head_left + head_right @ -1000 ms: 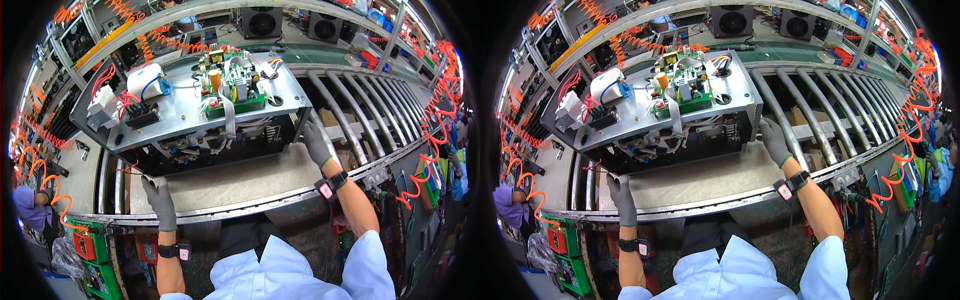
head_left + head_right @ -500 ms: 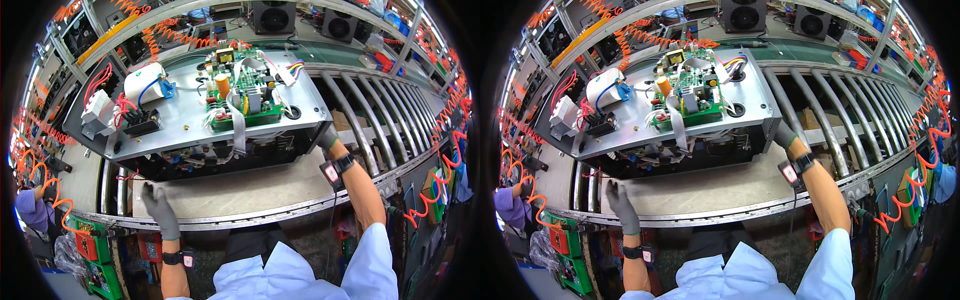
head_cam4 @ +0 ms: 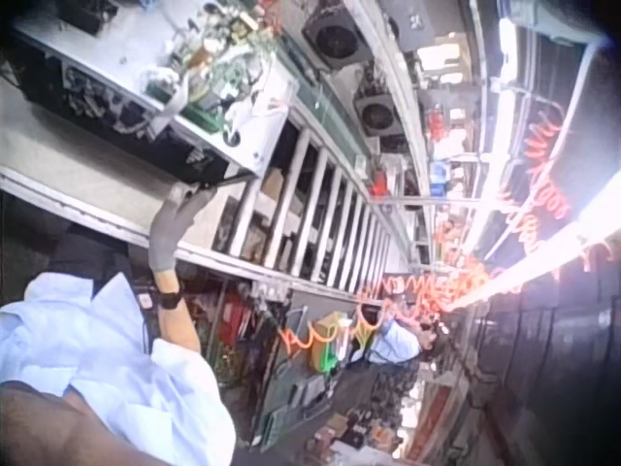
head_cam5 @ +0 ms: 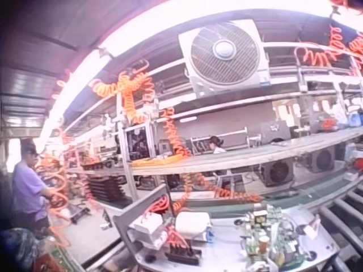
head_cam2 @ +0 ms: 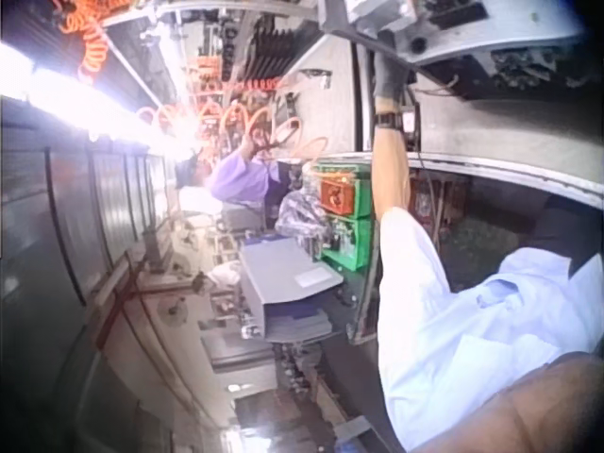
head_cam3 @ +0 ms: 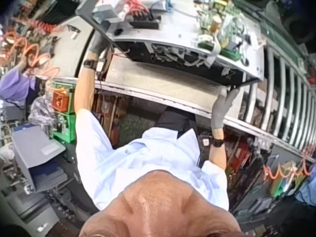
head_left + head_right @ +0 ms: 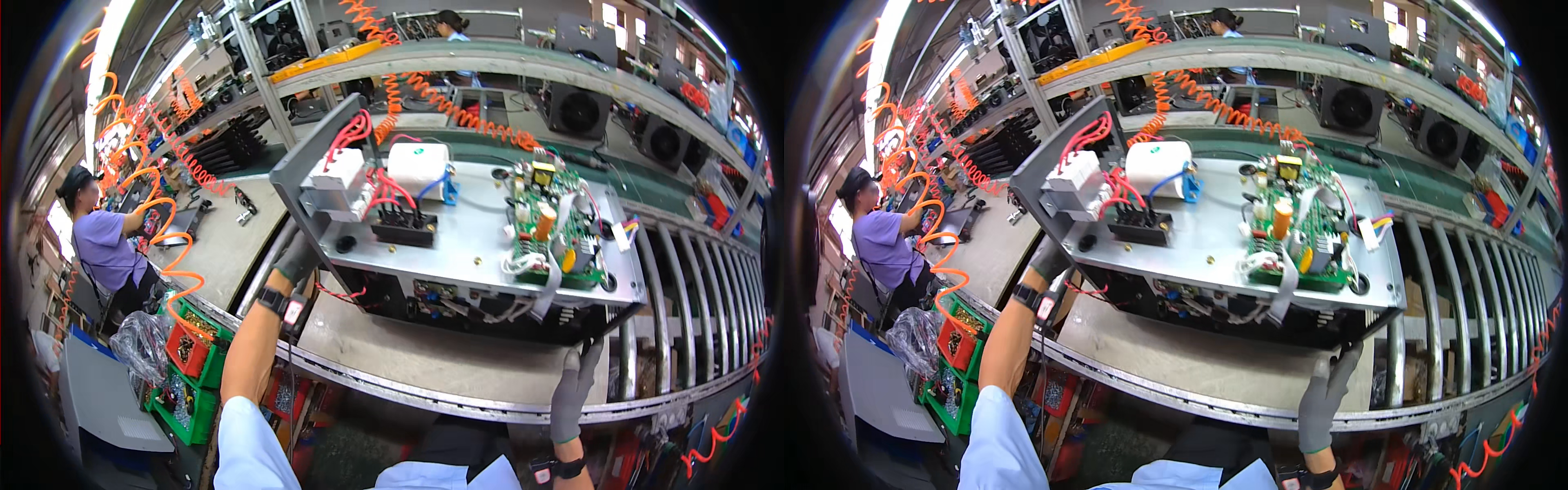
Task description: Assembling internal components and the front panel of a MIG welding machine on an industrial production line.
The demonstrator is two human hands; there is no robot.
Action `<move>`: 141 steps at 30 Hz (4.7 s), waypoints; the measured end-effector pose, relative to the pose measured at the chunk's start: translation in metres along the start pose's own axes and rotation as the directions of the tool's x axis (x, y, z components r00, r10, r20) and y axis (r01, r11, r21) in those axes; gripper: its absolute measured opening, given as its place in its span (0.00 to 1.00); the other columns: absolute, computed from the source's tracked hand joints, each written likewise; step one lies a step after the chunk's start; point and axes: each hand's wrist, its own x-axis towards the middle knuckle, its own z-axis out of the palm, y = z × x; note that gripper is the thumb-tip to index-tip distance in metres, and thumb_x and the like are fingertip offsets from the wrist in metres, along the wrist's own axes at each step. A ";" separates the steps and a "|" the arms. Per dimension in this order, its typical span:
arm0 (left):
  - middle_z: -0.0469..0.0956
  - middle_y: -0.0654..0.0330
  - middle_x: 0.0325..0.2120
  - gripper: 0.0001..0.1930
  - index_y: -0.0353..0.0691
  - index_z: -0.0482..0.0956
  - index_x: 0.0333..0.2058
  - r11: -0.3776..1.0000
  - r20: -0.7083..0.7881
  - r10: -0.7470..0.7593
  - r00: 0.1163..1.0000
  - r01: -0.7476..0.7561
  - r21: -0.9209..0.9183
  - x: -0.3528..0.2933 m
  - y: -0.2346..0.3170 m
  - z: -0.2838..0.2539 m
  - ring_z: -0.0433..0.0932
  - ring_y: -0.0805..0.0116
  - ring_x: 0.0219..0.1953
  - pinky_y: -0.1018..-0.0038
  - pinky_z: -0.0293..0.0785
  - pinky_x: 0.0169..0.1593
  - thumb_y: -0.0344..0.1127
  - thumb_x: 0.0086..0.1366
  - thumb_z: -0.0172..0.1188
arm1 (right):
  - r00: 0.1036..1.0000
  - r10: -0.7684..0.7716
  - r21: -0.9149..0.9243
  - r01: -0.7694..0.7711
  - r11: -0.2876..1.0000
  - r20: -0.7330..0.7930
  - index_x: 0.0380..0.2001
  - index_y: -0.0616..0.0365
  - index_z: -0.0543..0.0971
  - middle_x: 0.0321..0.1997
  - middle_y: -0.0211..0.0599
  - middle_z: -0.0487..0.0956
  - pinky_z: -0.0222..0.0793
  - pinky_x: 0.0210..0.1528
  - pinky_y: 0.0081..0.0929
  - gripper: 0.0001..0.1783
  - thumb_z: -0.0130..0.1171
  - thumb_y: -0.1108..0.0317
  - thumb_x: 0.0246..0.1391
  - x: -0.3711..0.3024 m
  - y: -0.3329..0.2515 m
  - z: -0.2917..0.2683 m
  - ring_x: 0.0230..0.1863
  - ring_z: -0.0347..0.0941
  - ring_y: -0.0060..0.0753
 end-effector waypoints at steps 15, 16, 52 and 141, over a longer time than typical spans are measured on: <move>0.73 0.57 0.54 0.19 0.33 0.70 0.55 0.956 -0.083 -0.223 0.971 0.201 -0.216 0.044 -0.036 0.036 0.71 0.64 0.56 0.66 0.70 0.59 0.35 0.70 0.57 | 0.999 0.016 -0.121 -0.012 0.993 0.030 0.74 0.60 0.37 0.79 0.52 0.36 0.41 0.76 0.43 0.46 0.51 0.66 0.62 0.016 -0.006 0.020 0.78 0.38 0.47; 0.73 0.57 0.54 0.19 0.33 0.70 0.55 0.967 -0.145 -0.203 0.968 0.174 -0.189 0.036 -0.034 0.040 0.71 0.64 0.56 0.66 0.70 0.59 0.35 0.70 0.57 | 0.999 0.029 -0.039 -0.027 0.999 0.035 0.74 0.60 0.37 0.79 0.53 0.36 0.40 0.76 0.43 0.46 0.51 0.65 0.62 0.016 -0.005 0.020 0.78 0.38 0.47; 0.73 0.58 0.53 0.19 0.33 0.70 0.55 0.998 -0.295 0.053 0.954 -0.039 0.053 -0.104 0.021 0.210 0.71 0.65 0.55 0.68 0.69 0.59 0.36 0.70 0.57 | 0.889 -0.405 0.241 0.449 0.860 -0.213 0.53 0.60 0.71 0.56 0.54 0.72 0.68 0.59 0.43 0.24 0.53 0.55 0.61 0.097 -0.029 0.026 0.55 0.72 0.56; 0.82 0.61 0.27 0.13 0.31 0.82 0.39 0.809 0.389 -0.268 0.881 0.425 -0.407 -0.244 0.087 0.402 0.76 0.75 0.30 0.75 0.71 0.36 0.36 0.72 0.52 | 0.575 0.593 0.082 -0.753 0.652 0.563 0.45 0.59 0.71 0.24 0.30 0.73 0.66 0.20 0.22 0.19 0.65 0.63 0.55 -0.171 -0.006 -0.098 0.19 0.69 0.17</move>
